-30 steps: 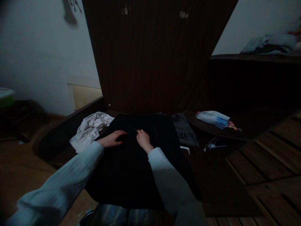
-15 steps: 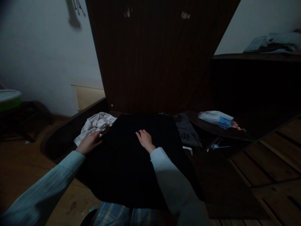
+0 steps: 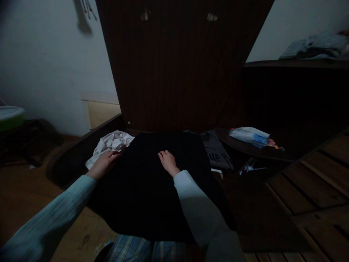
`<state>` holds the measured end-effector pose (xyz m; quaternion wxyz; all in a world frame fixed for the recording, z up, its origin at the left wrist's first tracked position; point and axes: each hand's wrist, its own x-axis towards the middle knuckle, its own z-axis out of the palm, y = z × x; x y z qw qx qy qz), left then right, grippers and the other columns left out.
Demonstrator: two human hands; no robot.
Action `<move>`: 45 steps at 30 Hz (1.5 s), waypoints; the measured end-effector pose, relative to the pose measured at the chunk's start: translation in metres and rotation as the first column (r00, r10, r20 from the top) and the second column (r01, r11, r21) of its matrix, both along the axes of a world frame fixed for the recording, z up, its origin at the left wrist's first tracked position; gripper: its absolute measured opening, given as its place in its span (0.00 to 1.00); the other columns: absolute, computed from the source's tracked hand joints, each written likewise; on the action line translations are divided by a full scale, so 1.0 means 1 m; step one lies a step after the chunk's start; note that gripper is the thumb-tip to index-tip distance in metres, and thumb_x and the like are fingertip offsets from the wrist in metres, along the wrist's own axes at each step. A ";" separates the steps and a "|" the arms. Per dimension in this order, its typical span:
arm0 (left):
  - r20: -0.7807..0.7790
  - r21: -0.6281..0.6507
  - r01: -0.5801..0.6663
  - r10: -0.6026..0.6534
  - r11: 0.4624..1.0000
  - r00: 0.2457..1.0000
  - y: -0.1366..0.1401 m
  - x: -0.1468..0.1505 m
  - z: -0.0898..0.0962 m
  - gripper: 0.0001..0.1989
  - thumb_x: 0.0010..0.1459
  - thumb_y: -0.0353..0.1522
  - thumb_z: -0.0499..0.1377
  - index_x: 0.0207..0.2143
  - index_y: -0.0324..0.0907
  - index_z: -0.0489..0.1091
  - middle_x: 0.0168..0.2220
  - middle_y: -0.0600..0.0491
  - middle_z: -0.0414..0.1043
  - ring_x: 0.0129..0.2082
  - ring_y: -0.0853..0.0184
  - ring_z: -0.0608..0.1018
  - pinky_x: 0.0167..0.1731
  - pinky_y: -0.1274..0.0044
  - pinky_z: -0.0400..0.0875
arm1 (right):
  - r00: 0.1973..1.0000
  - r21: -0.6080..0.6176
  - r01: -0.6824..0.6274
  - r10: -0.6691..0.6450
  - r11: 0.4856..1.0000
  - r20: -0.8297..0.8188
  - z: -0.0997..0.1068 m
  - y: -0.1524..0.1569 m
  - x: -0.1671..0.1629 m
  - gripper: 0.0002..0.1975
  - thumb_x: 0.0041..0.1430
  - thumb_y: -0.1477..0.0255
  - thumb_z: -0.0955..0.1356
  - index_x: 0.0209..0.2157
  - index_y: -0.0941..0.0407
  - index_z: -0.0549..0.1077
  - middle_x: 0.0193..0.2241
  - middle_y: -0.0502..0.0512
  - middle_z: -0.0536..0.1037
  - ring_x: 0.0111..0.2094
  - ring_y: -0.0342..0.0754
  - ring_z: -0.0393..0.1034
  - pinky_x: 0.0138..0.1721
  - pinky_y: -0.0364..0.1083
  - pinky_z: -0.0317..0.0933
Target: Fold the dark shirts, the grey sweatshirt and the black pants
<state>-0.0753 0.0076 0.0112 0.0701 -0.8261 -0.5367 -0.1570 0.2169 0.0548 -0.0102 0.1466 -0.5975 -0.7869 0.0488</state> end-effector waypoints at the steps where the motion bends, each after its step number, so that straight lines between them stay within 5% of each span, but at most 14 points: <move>1: 0.007 0.007 0.054 -0.054 0.999 0.998 0.002 0.003 0.001 0.16 0.50 0.28 0.50 0.42 0.41 0.66 0.46 0.45 0.66 0.45 0.58 0.69 0.44 0.67 0.65 | 1.000 0.004 -0.005 0.005 1.000 -0.020 0.001 -0.001 0.000 0.17 0.63 0.65 0.54 0.44 0.55 0.68 0.41 0.56 0.71 0.40 0.46 0.68 0.38 0.41 0.58; 5: 0.069 -0.027 0.166 -0.164 0.986 0.984 0.008 0.015 -0.006 0.20 0.51 0.30 0.51 0.47 0.38 0.64 0.51 0.43 0.63 0.52 0.59 0.65 0.50 0.67 0.62 | 0.995 0.039 -0.049 0.052 0.998 -0.087 0.002 -0.006 0.000 0.16 0.62 0.64 0.55 0.45 0.54 0.67 0.42 0.55 0.71 0.40 0.45 0.68 0.38 0.41 0.58; 12: 0.102 -0.143 0.141 -0.127 0.980 0.987 0.007 0.027 -0.025 0.17 0.55 0.31 0.47 0.45 0.40 0.68 0.49 0.47 0.68 0.49 0.63 0.69 0.49 0.69 0.64 | 0.976 0.006 -0.141 0.140 0.990 -0.164 0.005 -0.013 -0.001 0.10 0.59 0.69 0.60 0.40 0.55 0.68 0.32 0.50 0.70 0.30 0.41 0.66 0.30 0.40 0.56; 18: 0.101 -0.130 0.090 -0.077 0.987 0.992 0.005 0.031 -0.022 0.21 0.58 0.39 0.44 0.44 0.38 0.70 0.48 0.46 0.69 0.49 0.61 0.69 0.49 0.68 0.64 | 0.907 0.011 -0.411 0.411 0.911 -0.092 0.006 -0.045 -0.031 0.19 0.51 0.62 0.67 0.42 0.56 0.65 0.37 0.52 0.69 0.33 0.43 0.66 0.32 0.42 0.58; 22: 0.106 -0.130 0.118 -0.105 0.984 0.989 0.004 0.030 -0.020 0.24 0.56 0.45 0.46 0.43 0.40 0.72 0.48 0.46 0.69 0.49 0.58 0.69 0.49 0.66 0.63 | 0.924 0.076 -0.383 0.381 0.920 0.041 0.004 -0.056 -0.053 0.17 0.57 0.67 0.62 0.48 0.56 0.61 0.41 0.57 0.69 0.34 0.46 0.68 0.32 0.44 0.60; 27: 0.114 -0.146 0.132 -0.116 0.980 0.987 0.003 0.029 -0.019 0.26 0.58 0.46 0.42 0.44 0.43 0.71 0.49 0.49 0.68 0.50 0.60 0.68 0.50 0.66 0.62 | 0.914 0.084 -0.393 0.379 0.916 0.144 0.004 -0.057 -0.058 0.09 0.60 0.73 0.57 0.38 0.56 0.66 0.36 0.56 0.71 0.34 0.45 0.69 0.31 0.42 0.59; 32: 0.112 -0.144 0.141 -0.125 0.980 0.986 0.004 0.028 -0.021 0.25 0.59 0.44 0.39 0.45 0.45 0.70 0.49 0.51 0.68 0.51 0.62 0.68 0.50 0.68 0.62 | 0.890 0.009 -0.442 0.437 0.897 0.131 0.017 -0.053 -0.044 0.11 0.60 0.65 0.59 0.36 0.55 0.68 0.35 0.53 0.73 0.33 0.45 0.69 0.31 0.42 0.59; 39: 0.004 -0.152 0.143 -0.144 0.978 0.990 0.007 0.029 -0.026 0.25 0.57 0.47 0.43 0.51 0.47 0.64 0.55 0.51 0.61 0.54 0.60 0.64 0.52 0.66 0.59 | 0.973 -0.046 -0.027 0.037 0.999 0.226 0.051 -0.014 0.010 0.14 0.59 0.64 0.58 0.38 0.56 0.69 0.37 0.57 0.74 0.38 0.48 0.69 0.34 0.43 0.60; 45: -0.006 -0.177 0.138 -0.142 0.974 0.990 0.005 0.029 -0.027 0.27 0.55 0.50 0.45 0.54 0.49 0.60 0.57 0.51 0.57 0.55 0.58 0.62 0.52 0.65 0.57 | 0.925 -0.074 0.028 0.002 0.997 0.379 0.042 -0.008 0.026 0.14 0.56 0.70 0.62 0.42 0.62 0.67 0.39 0.65 0.73 0.40 0.53 0.69 0.36 0.46 0.61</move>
